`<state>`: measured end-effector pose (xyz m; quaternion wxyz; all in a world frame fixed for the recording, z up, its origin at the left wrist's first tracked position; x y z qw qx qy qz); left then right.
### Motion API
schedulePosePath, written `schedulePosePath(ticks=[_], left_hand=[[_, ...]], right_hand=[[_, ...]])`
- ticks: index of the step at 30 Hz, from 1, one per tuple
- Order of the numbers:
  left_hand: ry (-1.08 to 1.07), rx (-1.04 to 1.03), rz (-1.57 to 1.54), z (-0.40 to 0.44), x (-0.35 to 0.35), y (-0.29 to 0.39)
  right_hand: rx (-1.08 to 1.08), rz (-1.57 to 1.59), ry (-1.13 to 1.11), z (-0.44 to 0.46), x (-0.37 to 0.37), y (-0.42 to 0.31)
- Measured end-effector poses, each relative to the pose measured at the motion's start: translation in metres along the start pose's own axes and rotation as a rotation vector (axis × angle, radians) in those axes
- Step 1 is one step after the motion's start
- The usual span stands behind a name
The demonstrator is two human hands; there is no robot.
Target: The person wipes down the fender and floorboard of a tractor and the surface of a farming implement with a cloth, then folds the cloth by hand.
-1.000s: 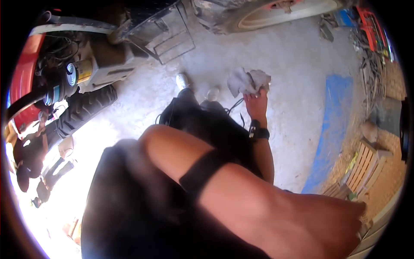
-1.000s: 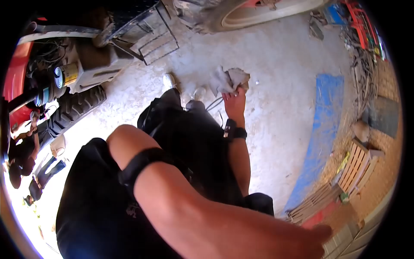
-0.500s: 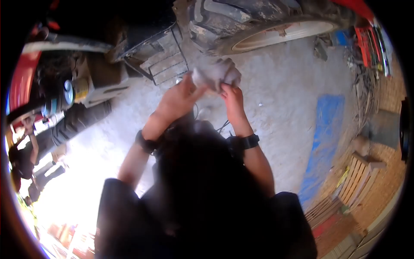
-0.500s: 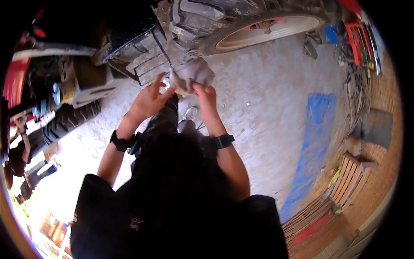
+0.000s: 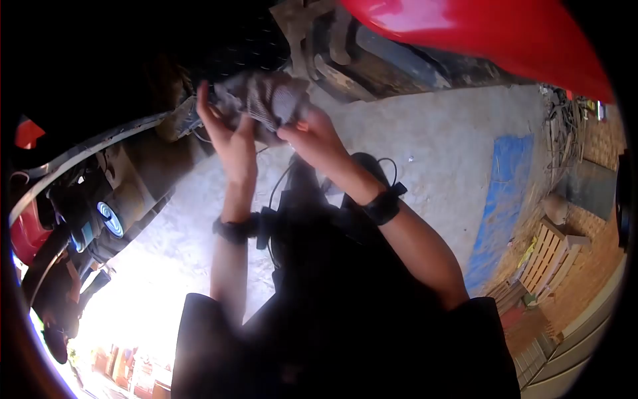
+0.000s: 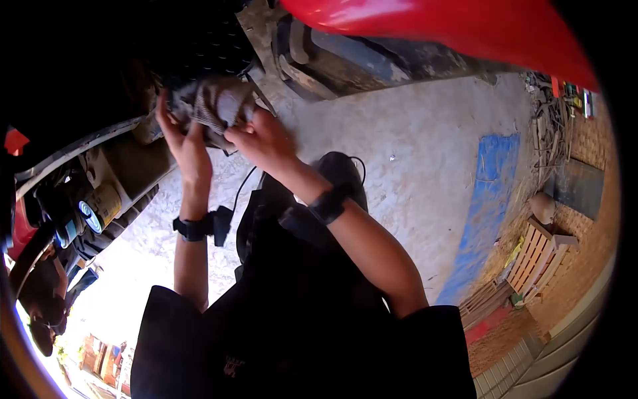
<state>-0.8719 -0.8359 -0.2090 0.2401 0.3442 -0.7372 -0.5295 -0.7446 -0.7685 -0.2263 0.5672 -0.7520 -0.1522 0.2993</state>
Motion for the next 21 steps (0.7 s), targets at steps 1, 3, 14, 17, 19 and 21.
schedulePosePath(ticks=[1,3,14,17,19,21], left_hand=[[0.016,-0.146,-0.006,0.014,0.002,0.029],[0.014,-0.200,-0.013,0.041,0.014,0.051],[0.382,0.147,0.267,0.098,0.087,-0.070],[0.428,-0.097,0.655,0.104,0.062,-0.049],[0.393,-0.112,0.635,0.116,0.044,-0.035],[0.370,-0.136,0.613,0.133,0.032,-0.033]], right_hand=[[0.104,-0.053,-0.043,0.020,-0.013,-0.001],[0.179,-0.091,0.009,0.051,-0.032,-0.015],[0.342,-0.875,-0.112,0.129,-0.051,0.044],[0.466,-0.957,-0.211,0.145,-0.060,0.042],[0.505,-1.035,-0.253,0.154,-0.073,0.053],[0.399,-0.873,-0.218,0.167,-0.078,0.070]])
Point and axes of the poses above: each hand's wrist, its own z-axis towards the middle knuckle, its own x-axis out of the back of the hand, y = z × x, the point moved 5 cm from there along z, towards the middle knuckle, and after that the axes turned 12 degrees about x, right-handed, at the moved point
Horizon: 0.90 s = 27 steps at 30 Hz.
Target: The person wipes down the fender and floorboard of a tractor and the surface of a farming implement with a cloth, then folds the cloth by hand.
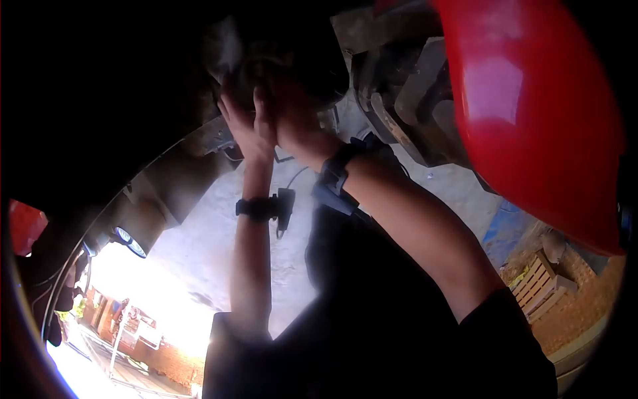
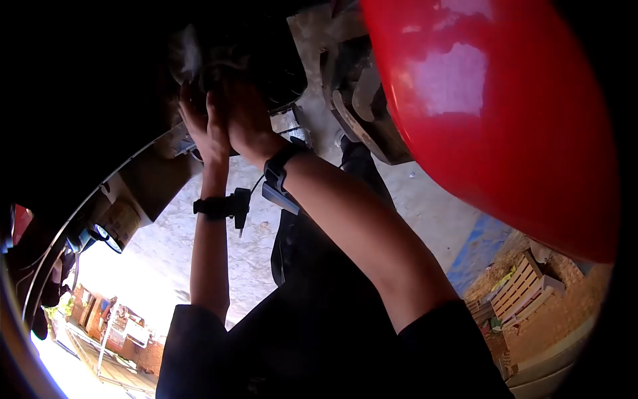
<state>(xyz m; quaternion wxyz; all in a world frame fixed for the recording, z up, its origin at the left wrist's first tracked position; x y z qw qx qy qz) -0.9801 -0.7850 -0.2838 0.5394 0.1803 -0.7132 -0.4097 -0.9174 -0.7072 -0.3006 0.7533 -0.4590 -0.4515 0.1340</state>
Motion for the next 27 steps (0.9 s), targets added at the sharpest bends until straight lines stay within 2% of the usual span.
schedulePosePath(ticks=[2,5,7,9,13,14,15,16,17,18,20,24,27], left_hand=[[-0.005,-0.010,-0.056,0.016,-0.015,-0.005],[-0.052,-0.024,0.010,0.040,-0.027,-0.019],[-0.062,-0.025,0.053,0.057,-0.028,-0.029],[-0.130,-0.251,0.094,0.082,-0.032,-0.031],[-0.207,-0.376,-0.025,0.131,-0.035,-0.057],[-0.155,-0.541,0.033,0.138,-0.033,-0.059],[-0.102,-0.706,0.088,0.138,-0.033,-0.063],[-0.090,-0.741,0.110,0.146,-0.033,-0.066],[-0.103,-0.732,0.130,0.157,-0.034,-0.070],[-0.109,-0.730,0.155,0.166,-0.034,-0.071],[-0.115,-0.723,0.190,0.186,-0.039,-0.077],[-0.121,-0.711,0.237,0.213,-0.049,-0.081],[-0.115,-0.697,0.265,0.223,-0.051,-0.080]], right_hand=[[0.121,-0.514,-0.152,0.010,0.001,-0.009],[0.120,-0.461,-0.078,0.008,-0.030,0.012],[0.107,-0.432,-0.116,0.014,-0.040,0.017],[0.096,-0.400,-0.150,0.029,-0.044,0.016],[0.170,-0.545,-0.064,0.059,-0.066,0.016],[0.176,-0.640,-0.008,0.064,-0.067,0.013],[0.170,-0.638,-0.011,0.066,-0.069,0.015],[0.137,-0.464,0.005,0.074,-0.061,0.014],[0.103,-0.290,0.022,0.083,-0.054,0.013],[0.099,-0.290,0.019,0.089,-0.053,0.011],[0.054,-0.095,0.158,0.096,-0.046,0.013],[0.035,-0.102,0.064,0.110,-0.068,0.030],[0.093,-0.137,0.148,0.117,-0.070,0.027]])
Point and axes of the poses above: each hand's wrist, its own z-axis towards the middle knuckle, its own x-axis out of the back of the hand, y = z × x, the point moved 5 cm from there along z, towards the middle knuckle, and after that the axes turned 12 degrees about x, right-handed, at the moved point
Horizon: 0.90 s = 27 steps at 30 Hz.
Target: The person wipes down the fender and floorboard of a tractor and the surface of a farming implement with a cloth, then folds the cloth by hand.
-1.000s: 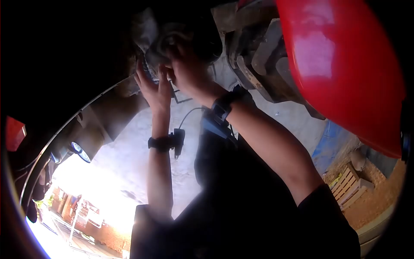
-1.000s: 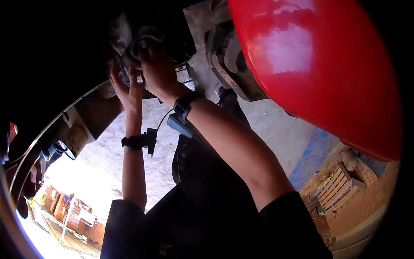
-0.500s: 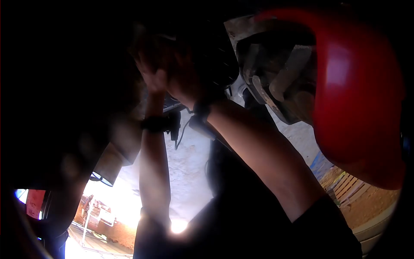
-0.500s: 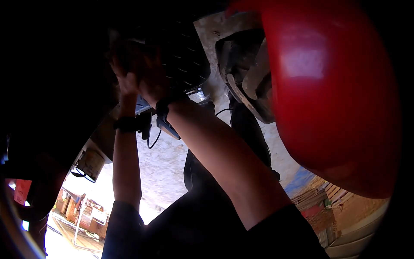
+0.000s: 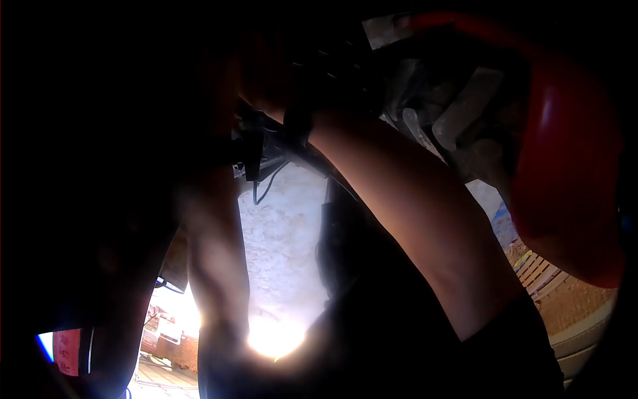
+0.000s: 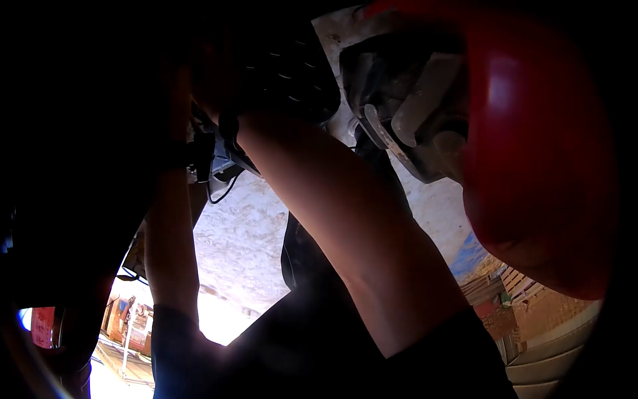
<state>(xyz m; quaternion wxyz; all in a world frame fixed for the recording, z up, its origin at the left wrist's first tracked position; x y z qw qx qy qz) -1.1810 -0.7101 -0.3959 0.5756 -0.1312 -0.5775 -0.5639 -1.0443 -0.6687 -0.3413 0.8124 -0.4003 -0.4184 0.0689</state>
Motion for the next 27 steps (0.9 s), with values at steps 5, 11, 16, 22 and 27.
schedulePosePath(ticks=[5,11,16,22,27], left_hand=[[-0.006,0.018,0.019,0.008,-0.005,0.000],[-0.001,0.048,0.038,0.008,-0.011,0.009],[0.003,0.112,0.046,-0.003,-0.012,0.021],[-0.012,0.194,0.070,-0.032,-0.009,0.054],[-0.038,0.246,0.074,-0.060,-0.014,0.082]], right_hand=[[-0.234,0.272,0.073,0.002,-0.003,0.008],[-0.240,0.274,0.102,0.005,-0.007,0.008],[-0.202,0.235,0.104,0.005,-0.005,0.003],[-0.103,0.096,0.094,-0.003,0.013,-0.006],[-0.024,-0.100,0.074,-0.032,0.034,-0.003]])
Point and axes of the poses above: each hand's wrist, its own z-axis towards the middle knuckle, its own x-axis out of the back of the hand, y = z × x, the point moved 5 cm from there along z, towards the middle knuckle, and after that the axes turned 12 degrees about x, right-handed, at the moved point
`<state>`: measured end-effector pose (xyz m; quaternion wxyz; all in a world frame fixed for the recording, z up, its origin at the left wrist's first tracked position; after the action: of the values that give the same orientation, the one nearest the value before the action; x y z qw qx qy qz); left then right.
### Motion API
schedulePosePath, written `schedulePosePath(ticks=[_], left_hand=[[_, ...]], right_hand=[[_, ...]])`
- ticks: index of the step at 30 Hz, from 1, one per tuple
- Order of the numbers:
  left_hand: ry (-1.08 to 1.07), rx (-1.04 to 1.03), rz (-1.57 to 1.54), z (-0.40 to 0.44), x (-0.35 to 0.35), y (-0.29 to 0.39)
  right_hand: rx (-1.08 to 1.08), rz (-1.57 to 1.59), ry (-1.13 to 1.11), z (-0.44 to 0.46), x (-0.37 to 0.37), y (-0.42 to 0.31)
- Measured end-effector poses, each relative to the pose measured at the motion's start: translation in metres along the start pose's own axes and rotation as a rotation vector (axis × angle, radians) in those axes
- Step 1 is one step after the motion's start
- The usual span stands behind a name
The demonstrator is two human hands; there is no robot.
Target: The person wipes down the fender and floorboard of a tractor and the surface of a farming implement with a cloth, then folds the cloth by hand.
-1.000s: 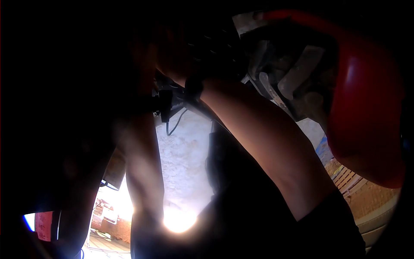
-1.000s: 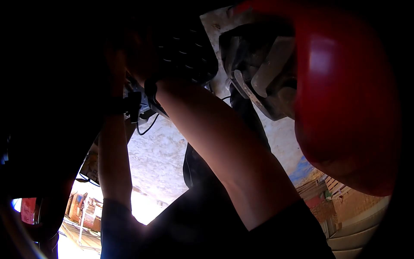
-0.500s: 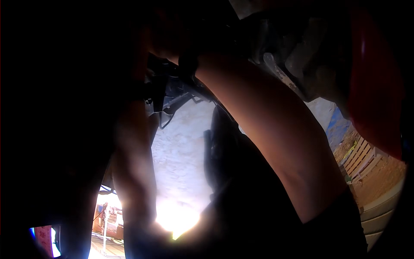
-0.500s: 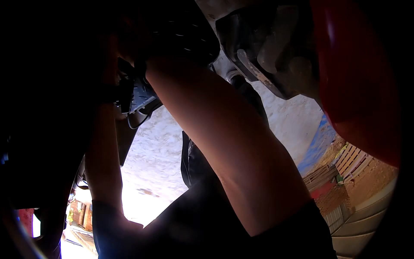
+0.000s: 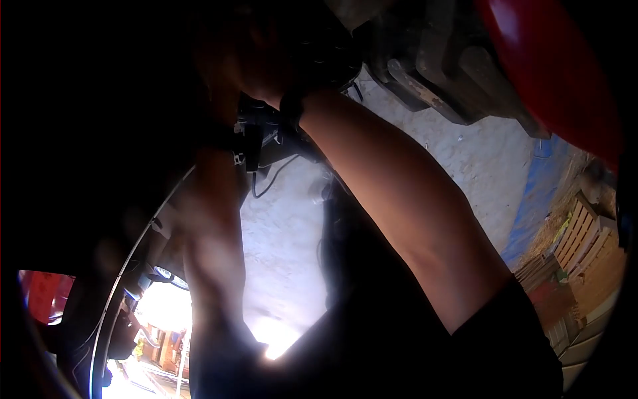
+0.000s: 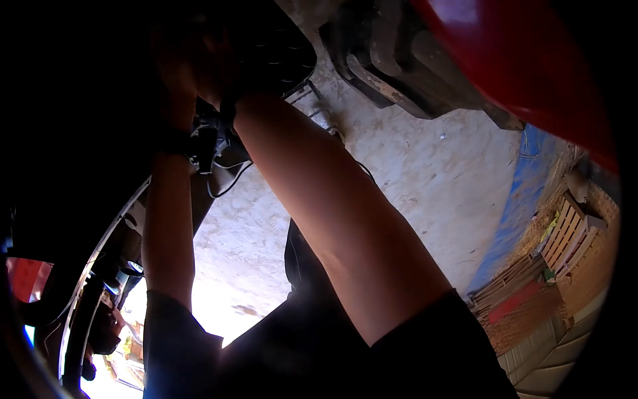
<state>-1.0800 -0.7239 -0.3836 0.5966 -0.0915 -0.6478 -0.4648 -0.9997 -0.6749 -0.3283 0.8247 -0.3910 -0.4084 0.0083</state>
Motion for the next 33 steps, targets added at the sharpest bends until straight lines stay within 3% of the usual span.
schedulePosePath(ticks=[2,7,11,13,15,19,21,24,28,30,32,33], left_hand=[[-0.018,0.006,0.007,-0.012,-0.002,0.010],[-0.097,-0.043,-0.012,-0.049,0.007,0.053],[-0.116,-0.324,-0.113,-0.092,0.003,0.058],[-0.162,-0.424,-0.086,-0.099,0.004,0.049],[-0.122,-0.715,0.000,-0.108,0.016,0.051],[-0.188,-0.802,-0.112,-0.123,0.039,0.027],[-0.288,-0.624,-0.191,-0.120,0.037,0.000],[-0.322,-0.588,-0.197,-0.135,0.072,-0.012],[-0.147,-0.818,-0.001,-0.153,0.096,-0.056],[-0.339,-0.161,-0.199,-0.151,0.107,-0.088],[-0.397,-0.289,-0.163,-0.151,0.108,-0.129],[-0.466,-0.409,-0.118,-0.157,0.111,-0.137]], right_hand=[[0.206,-0.281,0.066,-0.025,0.013,-0.010],[0.066,-0.424,0.080,-0.092,0.055,-0.019],[-0.140,-0.413,-0.073,-0.133,0.063,-0.025],[-0.146,-0.456,-0.014,-0.141,0.061,-0.032],[-0.142,-0.494,0.053,-0.143,0.056,-0.040],[-0.241,-0.584,-0.105,-0.161,0.036,-0.075],[-0.280,-0.565,-0.122,-0.166,0.023,-0.089],[-0.234,-0.503,0.097,-0.177,0.006,-0.118],[-0.173,-0.440,0.081,-0.183,-0.021,-0.154],[-0.164,-0.386,0.086,-0.187,-0.043,-0.164],[-0.116,-0.349,0.178,-0.191,-0.054,-0.173],[-0.171,-0.081,0.067,-0.197,-0.045,-0.178]])
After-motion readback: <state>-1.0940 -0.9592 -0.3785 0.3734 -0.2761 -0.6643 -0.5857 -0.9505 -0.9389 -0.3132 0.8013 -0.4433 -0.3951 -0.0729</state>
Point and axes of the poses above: each hand's wrist, its own z-axis towards the middle knuckle, its own x-axis out of the back of the hand, y = z × x, the point moved 5 cm from there along z, towards the middle knuckle, and after that the axes turned 12 degrees about x, right-handed, at the moved point
